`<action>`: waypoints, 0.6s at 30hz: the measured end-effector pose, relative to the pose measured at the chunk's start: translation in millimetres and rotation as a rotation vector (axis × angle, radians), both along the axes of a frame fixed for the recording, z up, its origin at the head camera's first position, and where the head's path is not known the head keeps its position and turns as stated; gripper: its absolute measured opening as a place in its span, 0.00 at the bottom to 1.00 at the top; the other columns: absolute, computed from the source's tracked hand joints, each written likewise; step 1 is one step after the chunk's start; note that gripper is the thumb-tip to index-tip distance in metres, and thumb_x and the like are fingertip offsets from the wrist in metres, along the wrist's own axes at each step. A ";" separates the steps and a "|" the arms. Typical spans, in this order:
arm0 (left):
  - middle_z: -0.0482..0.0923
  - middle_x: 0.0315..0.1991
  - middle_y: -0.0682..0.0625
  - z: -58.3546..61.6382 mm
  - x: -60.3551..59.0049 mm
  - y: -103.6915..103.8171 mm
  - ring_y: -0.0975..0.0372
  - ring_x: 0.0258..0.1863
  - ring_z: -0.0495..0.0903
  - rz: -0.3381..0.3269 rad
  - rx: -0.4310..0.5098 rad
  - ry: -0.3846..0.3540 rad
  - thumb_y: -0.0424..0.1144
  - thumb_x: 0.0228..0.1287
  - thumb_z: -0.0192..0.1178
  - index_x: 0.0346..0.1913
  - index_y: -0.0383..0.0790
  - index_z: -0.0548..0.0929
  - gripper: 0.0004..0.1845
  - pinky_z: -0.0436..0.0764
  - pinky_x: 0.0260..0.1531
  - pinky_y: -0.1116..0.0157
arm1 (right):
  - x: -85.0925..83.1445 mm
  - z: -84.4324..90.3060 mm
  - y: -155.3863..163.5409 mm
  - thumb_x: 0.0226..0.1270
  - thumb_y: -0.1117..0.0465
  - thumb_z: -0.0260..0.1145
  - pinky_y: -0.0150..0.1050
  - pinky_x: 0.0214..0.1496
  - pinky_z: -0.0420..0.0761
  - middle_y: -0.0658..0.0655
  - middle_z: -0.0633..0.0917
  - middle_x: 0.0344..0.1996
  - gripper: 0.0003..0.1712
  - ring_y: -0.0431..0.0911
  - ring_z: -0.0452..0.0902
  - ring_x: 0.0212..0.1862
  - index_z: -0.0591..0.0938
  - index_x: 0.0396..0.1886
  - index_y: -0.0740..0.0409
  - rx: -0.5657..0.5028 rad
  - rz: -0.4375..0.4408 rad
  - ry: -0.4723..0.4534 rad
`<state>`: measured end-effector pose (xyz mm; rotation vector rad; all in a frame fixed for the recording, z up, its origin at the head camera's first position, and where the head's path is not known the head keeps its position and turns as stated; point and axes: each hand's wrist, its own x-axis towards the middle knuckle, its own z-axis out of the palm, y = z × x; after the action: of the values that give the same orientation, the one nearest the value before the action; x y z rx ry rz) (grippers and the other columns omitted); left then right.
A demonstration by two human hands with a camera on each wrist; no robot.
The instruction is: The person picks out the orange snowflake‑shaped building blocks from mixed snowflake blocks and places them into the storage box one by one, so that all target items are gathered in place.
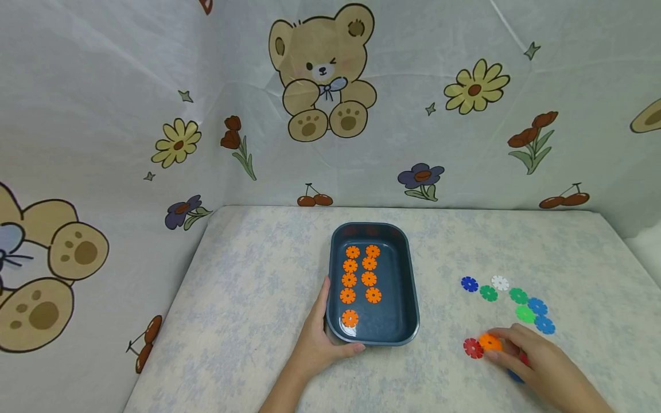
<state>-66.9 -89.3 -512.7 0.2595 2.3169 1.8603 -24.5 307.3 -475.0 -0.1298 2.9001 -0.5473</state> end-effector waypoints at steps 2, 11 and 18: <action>0.40 0.80 0.65 -0.1 0.3 -0.2 0.65 0.79 0.45 -0.002 0.003 0.001 0.49 0.40 0.83 0.80 0.64 0.40 0.70 0.53 0.77 0.55 | -4.7 3.9 -9.5 0.57 0.48 0.75 0.28 0.26 0.66 0.45 0.75 0.29 0.24 0.32 0.62 0.28 0.84 0.52 0.50 -0.007 -0.006 0.017; 0.40 0.80 0.66 -0.3 0.5 -0.1 0.66 0.79 0.45 -0.003 0.008 -0.002 0.48 0.41 0.82 0.80 0.63 0.40 0.70 0.53 0.77 0.58 | -25.2 23.2 -69.2 0.55 0.50 0.77 0.29 0.31 0.79 0.50 0.88 0.44 0.23 0.39 0.74 0.34 0.87 0.50 0.50 -0.154 0.008 0.203; 0.41 0.80 0.65 -0.6 0.6 -0.1 0.65 0.80 0.45 -0.003 0.017 0.004 0.48 0.40 0.83 0.80 0.62 0.40 0.70 0.53 0.77 0.56 | -39.2 30.4 -108.4 0.54 0.48 0.77 0.28 0.29 0.76 0.41 0.87 0.37 0.20 0.34 0.72 0.31 0.87 0.48 0.45 -0.190 0.121 0.310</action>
<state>-66.4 -89.4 -513.3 0.2693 2.3027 1.8802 -63.7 198.9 -444.6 -0.4510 3.0997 -0.8481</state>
